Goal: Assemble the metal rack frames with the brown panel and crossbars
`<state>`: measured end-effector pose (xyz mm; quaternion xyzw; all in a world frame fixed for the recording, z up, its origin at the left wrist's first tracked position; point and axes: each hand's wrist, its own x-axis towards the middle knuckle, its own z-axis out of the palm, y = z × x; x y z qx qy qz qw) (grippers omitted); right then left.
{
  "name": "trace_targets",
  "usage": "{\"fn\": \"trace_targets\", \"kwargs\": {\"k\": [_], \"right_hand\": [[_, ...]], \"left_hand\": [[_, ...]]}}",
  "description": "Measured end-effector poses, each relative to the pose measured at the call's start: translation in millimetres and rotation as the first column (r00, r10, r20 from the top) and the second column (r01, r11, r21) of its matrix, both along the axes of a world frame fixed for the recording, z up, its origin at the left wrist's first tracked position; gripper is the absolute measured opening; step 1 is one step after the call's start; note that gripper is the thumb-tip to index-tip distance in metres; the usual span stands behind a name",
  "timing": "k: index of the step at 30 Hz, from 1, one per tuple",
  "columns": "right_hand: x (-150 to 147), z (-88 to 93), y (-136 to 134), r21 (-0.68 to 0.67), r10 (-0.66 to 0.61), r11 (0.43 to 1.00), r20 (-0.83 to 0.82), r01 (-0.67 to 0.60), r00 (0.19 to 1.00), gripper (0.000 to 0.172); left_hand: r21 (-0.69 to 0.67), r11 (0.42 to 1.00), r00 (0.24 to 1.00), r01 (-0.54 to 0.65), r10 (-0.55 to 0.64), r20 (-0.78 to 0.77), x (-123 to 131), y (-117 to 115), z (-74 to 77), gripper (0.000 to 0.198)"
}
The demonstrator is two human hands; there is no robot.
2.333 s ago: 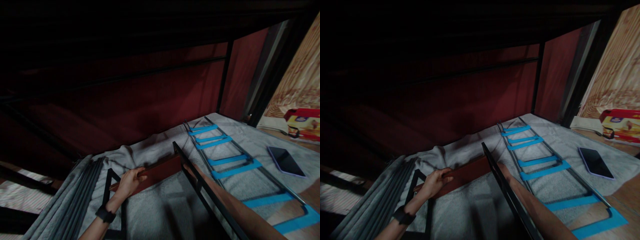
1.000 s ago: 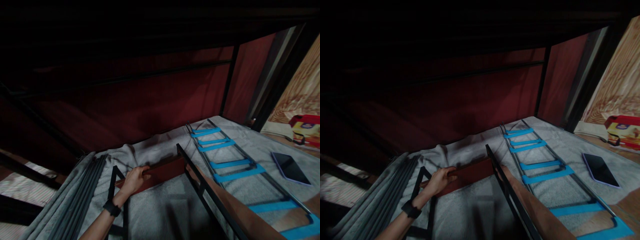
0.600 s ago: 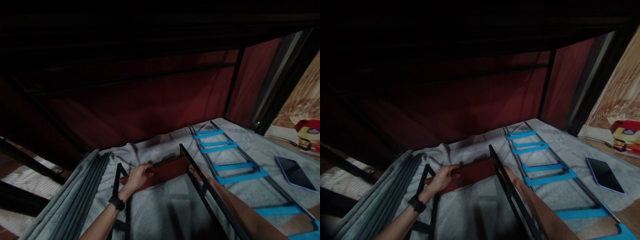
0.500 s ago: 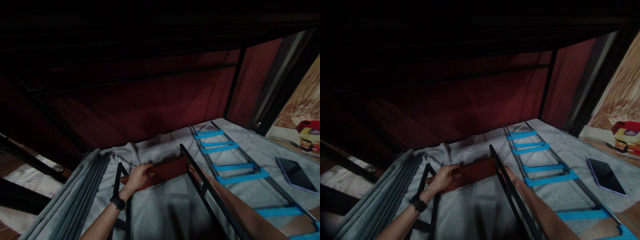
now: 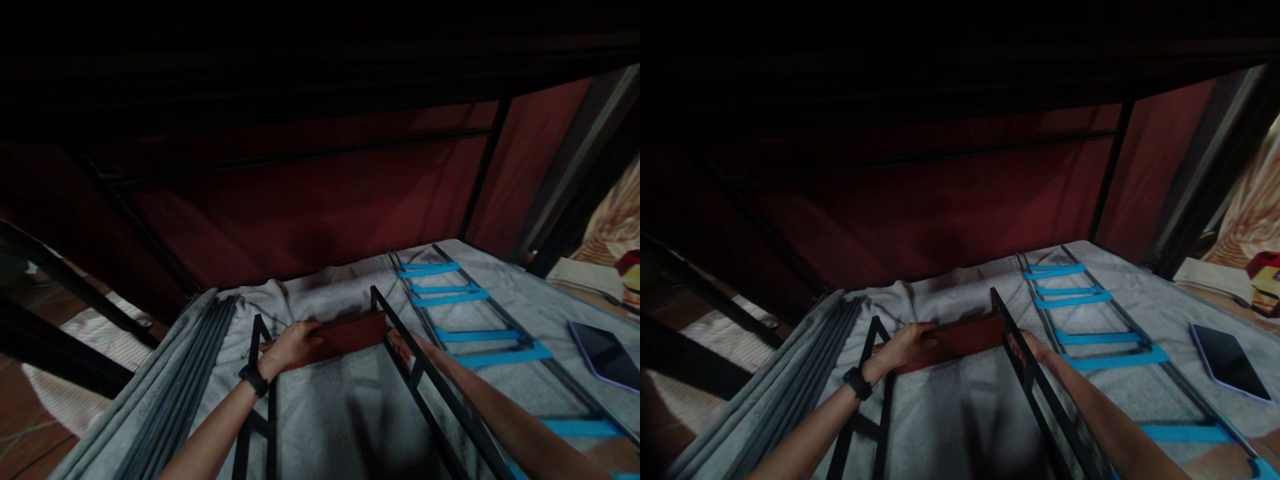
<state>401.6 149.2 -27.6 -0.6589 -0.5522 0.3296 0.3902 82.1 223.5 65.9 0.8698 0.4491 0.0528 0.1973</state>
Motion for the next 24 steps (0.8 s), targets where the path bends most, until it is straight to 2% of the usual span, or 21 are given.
{"fn": "trace_targets", "kwargs": {"k": [3, 5, 7, 8, 9, 10, 11, 13, 15, 17, 19, 20, 21, 22, 24], "right_hand": [[19, 6.7, 14, -0.046, -0.005, 0.999, -0.010, 0.004, 1.000, 0.019], [33, 24.2, 26, -0.018, -0.073, 0.997, 0.006, 0.073, 0.997, 0.022], [40, 51.6, 36, 0.072, -0.166, 0.984, 0.031, 0.164, 0.986, 0.028], [38, 67.3, 40, 0.155, -0.212, 0.967, 0.048, 0.202, 0.976, 0.030], [31, 83.1, 41, 0.313, -0.263, 0.923, 0.096, 0.222, 0.960, 0.030], [19, 97.7, 42, 0.435, -0.257, 0.885, 0.164, 0.163, 0.952, 0.029], [2, 109.9, 41, 0.502, -0.194, 0.863, 0.245, 0.046, 0.950, 0.029], [-43, 123.2, 36, 0.472, 0.041, 0.840, 0.438, -0.269, 0.898, 0.032], [-93, 119.3, 30, 0.382, 0.166, 0.807, 0.585, -0.451, 0.794, 0.039], [-137, 102.2, 28, 0.253, 0.255, 0.791, 0.691, -0.557, 0.676, 0.046], [-165, 81.2, 30, 0.135, 0.302, 0.811, 0.736, -0.569, 0.606, 0.044], [-173, 72.1, 32, 0.083, 0.320, 0.824, 0.749, -0.561, 0.581, 0.040], [-178, 65.0, 34, 0.045, 0.331, 0.834, 0.757, -0.550, 0.563, 0.035], [-179, 60.2, 37, 0.019, 0.340, 0.838, 0.764, -0.545, 0.549, 0.029], [-177, 56.8, 40, 0.003, 0.351, 0.831, 0.773, -0.556, 0.529, 0.022]], "left_hand": [[0.094, 0.995, 0.998, 0.046, -0.050, 0.038, -4, 0, -1.6, 0.035], [0.169, 0.985, 0.999, 0.037, -0.034, -0.023, -7, -2, -3.8, 0.036], [0.193, 0.981, 0.995, 0.034, -0.016, -0.094, -12, -4, -5.7, 0.038], [0.193, 0.980, 0.994, 0.038, -0.018, -0.105, -15, -5, -6.4, 0.040], [0.193, 0.980, 0.995, 0.044, -0.026, -0.096, -19, -6, -6.8, 0.042], [0.195, 0.979, 0.996, 0.054, -0.040, -0.076, -22, -6, -6.7, 0.045], [0.196, 0.978, 0.997, 0.064, -0.054, -0.057, -25, -6, -6.0, 0.047], [0.202, 0.977, 0.997, 0.068, -0.061, -0.043, -31, -7, -2.9, 0.048], [0.207, 0.977, 0.998, 0.052, -0.045, -0.038, -38, -7, 2.6, 0.043], [0.218, 0.975, 0.999, 0.033, -0.040, 0.027, -50, -9, 8.2, 0.039], [0.217, 0.976, 0.982, -0.028, -0.014, 0.189, -69, -13, 9.6, 0.035], [0.208, 0.972, 0.952, -0.112, 0.045, 0.302, -82, -14, 7.0, 0.033], [0.179, 0.955, 0.895, -0.236, 0.142, 0.423, -96, -17, 1.5, 0.033], [0.117, 0.917, 0.806, -0.382, 0.268, 0.528, -110, -19, -7.0, 0.034], [-0.085, 0.784, 0.581, -0.616, 0.524, 0.623, -136, -25, -32.2, 0.035]]}}
